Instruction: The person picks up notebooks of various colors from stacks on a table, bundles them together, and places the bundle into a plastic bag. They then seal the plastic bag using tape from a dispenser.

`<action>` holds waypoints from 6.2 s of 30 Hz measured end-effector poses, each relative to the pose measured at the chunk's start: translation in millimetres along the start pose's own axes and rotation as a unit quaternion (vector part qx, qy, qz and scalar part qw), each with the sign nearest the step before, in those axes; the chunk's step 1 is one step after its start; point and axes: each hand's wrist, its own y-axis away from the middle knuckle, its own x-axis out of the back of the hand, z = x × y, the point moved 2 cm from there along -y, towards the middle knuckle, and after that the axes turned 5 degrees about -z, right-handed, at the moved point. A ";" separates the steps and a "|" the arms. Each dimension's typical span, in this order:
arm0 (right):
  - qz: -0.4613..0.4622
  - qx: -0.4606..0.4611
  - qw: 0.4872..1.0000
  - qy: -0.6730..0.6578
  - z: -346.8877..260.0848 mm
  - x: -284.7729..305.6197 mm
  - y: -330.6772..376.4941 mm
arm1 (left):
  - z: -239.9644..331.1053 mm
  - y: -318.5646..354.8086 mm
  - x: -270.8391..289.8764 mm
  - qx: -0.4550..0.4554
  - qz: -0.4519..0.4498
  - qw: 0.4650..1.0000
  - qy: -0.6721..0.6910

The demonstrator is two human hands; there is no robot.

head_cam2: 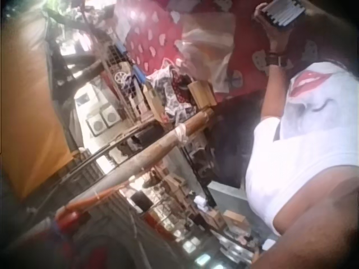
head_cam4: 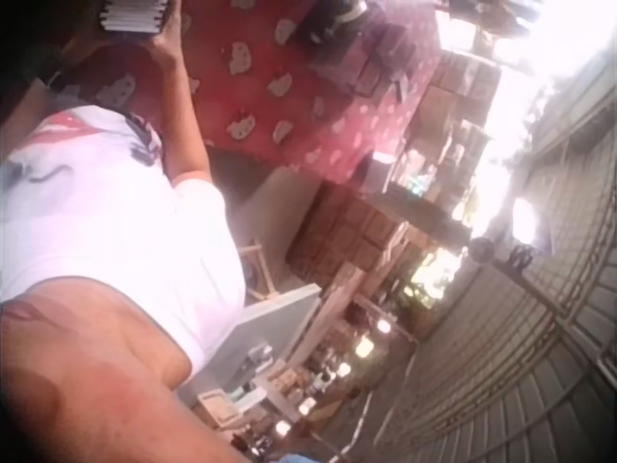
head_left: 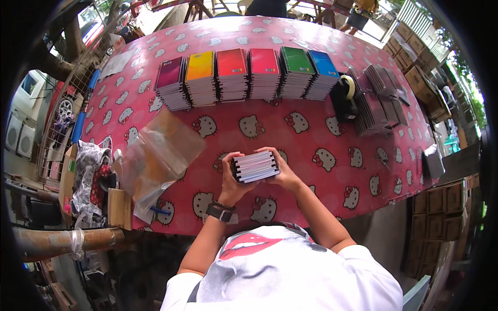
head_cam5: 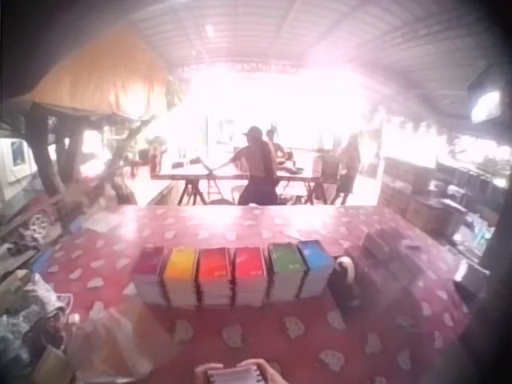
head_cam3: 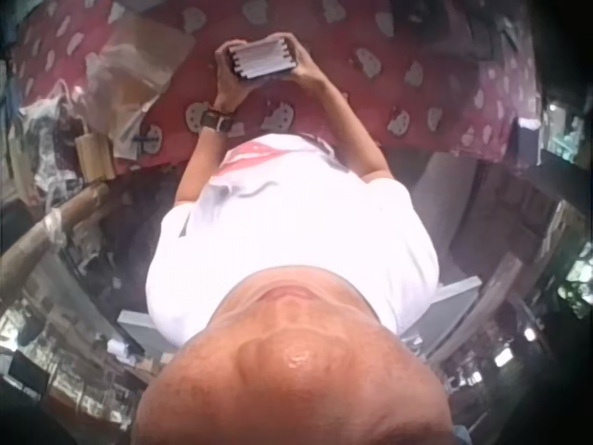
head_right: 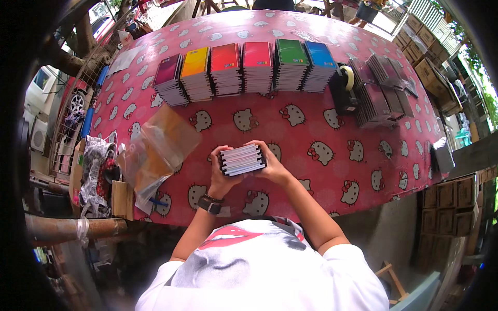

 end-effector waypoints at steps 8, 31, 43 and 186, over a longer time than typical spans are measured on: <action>-0.027 -0.046 0.999 -0.010 13.4 7.1 -11.7 | -27.8 0.2 4.9 0.021 0.013 0.999 0.040; 0.256 -0.074 0.693 0.670 24.9 85.7 42.2 | -30.8 -5.0 18.6 0.340 0.026 0.940 0.021; 0.239 -0.154 0.778 0.560 29.7 60.9 35.9 | -41.4 -7.2 -3.2 0.258 0.083 0.962 -0.040; -0.154 -0.145 0.817 0.537 -12.8 -11.0 -37.1 | -12.5 14.8 34.9 0.042 -0.157 0.945 -0.284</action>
